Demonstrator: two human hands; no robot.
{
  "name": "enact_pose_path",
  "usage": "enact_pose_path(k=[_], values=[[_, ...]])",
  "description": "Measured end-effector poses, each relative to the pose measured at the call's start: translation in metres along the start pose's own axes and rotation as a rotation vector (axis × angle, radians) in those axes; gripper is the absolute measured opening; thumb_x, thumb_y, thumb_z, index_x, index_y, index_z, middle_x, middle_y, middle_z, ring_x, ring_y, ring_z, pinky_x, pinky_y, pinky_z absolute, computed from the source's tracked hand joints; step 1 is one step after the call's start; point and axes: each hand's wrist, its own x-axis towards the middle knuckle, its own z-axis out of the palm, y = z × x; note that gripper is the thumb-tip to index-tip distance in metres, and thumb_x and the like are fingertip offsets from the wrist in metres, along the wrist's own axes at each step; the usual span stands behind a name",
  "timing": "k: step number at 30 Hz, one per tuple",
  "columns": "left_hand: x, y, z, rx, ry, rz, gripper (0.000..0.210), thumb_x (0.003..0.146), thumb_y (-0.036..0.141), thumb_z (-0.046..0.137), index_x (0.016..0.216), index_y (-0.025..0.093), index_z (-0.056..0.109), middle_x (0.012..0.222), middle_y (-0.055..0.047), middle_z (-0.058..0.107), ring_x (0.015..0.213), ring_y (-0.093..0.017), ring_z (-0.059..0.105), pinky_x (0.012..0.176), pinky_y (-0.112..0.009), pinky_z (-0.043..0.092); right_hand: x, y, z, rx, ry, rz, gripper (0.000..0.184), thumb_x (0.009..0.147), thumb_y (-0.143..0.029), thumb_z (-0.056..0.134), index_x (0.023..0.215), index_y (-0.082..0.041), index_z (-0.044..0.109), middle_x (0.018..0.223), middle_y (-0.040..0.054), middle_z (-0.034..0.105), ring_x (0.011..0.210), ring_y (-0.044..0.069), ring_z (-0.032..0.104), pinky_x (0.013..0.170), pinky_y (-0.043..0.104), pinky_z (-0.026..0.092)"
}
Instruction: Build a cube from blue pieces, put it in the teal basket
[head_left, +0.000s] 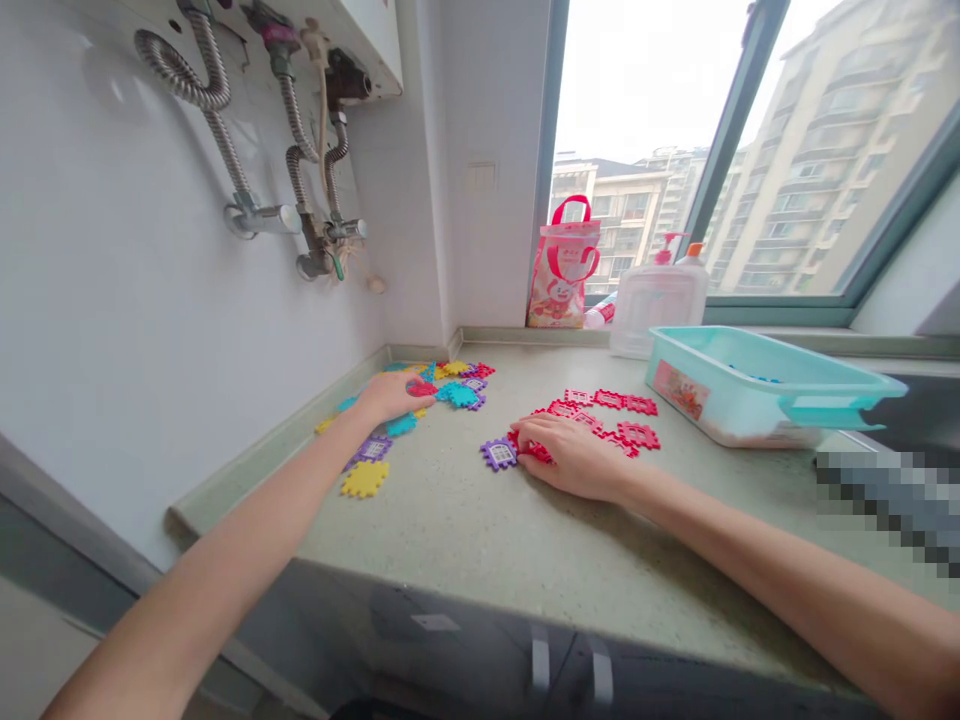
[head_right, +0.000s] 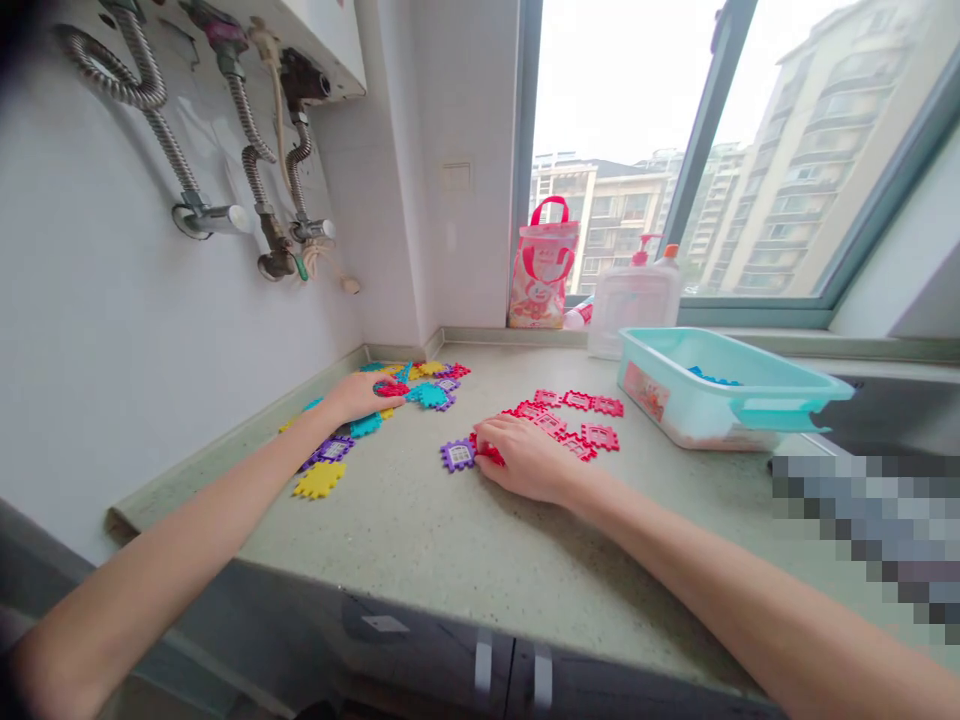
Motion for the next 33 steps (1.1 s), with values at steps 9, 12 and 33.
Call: enact_pose_path(k=[9, 12, 33], values=[[-0.012, 0.009, -0.019, -0.006, 0.331, 0.194, 0.043, 0.106, 0.049, 0.048, 0.113, 0.023, 0.082, 0.109, -0.010, 0.075, 0.101, -0.025, 0.069, 0.092, -0.035, 0.053, 0.005, 0.002, 0.007, 0.068, -0.011, 0.043, 0.011, 0.096, -0.021, 0.066, 0.107, -0.022, 0.069, 0.112, 0.0082, 0.078, 0.103, 0.024, 0.072, 0.094, 0.039, 0.056], [-0.029, 0.049, -0.021, -0.075, 0.338, 0.325, 0.043, 0.108, 0.049, 0.047, 0.117, 0.024, 0.081, 0.103, -0.009, 0.072, 0.091, -0.022, 0.070, 0.086, -0.033, 0.054, 0.006, 0.001, 0.010, 0.011, 0.069, 0.078, 0.012, 0.095, -0.026, 0.069, 0.106, -0.022, 0.066, 0.120, 0.0113, 0.074, 0.108, 0.026, 0.070, 0.096, 0.041, 0.055], [-0.065, 0.103, -0.014, -0.519, -0.216, 0.421, 0.056, 0.073, 0.040, 0.088, 0.122, 0.021, 0.067, 0.102, -0.005, 0.077, 0.087, -0.020, 0.071, 0.075, -0.032, 0.057, 0.001, 0.014, 0.011, 0.045, 0.039, -0.009, 0.029, 0.104, -0.034, 0.060, 0.125, -0.027, 0.078, 0.124, 0.0068, 0.079, 0.112, 0.028, 0.073, 0.100, 0.048, 0.058]])
